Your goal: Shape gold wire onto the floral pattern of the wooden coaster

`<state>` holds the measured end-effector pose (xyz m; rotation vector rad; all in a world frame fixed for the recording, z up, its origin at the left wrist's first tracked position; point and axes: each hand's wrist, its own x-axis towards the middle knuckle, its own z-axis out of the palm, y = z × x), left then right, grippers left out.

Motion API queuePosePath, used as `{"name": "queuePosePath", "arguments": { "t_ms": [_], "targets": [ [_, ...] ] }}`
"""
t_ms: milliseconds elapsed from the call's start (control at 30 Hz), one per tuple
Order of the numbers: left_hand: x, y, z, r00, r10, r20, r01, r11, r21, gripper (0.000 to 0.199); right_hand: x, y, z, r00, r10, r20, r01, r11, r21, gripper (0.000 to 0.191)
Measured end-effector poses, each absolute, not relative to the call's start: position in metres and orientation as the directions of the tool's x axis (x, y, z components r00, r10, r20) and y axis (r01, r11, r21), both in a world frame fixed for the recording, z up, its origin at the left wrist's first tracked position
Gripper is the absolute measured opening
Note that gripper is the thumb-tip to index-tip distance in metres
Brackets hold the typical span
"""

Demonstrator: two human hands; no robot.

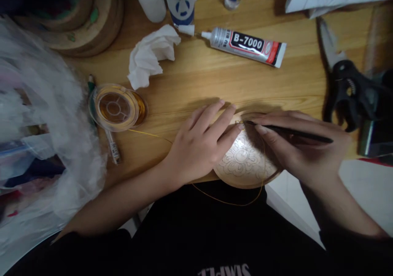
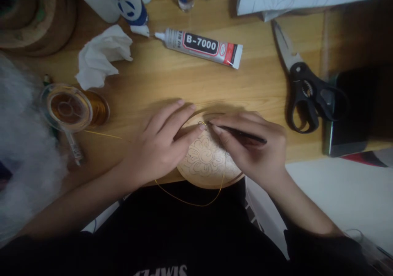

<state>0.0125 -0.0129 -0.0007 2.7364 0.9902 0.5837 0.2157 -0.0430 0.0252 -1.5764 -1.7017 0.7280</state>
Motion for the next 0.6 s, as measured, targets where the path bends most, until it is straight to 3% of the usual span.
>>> {"name": "queuePosePath", "arguments": {
  "t_ms": [300, 600],
  "targets": [
    [0.0127, -0.0121, -0.0033, 0.675, 0.642, 0.364, 0.575, -0.766, 0.287, 0.021, 0.2174, -0.0421, 0.0258, -0.056, 0.991, 0.125, 0.584, 0.134, -0.8, 0.031],
    [0.0118, -0.0118, -0.0048, 0.681, 0.656, 0.325, 0.567, -0.753, 0.334, 0.031, 0.2175, -0.0418, 0.0253, -0.055, 0.99, 0.13, 0.584, 0.137, -0.8, 0.032]
  ]
}}
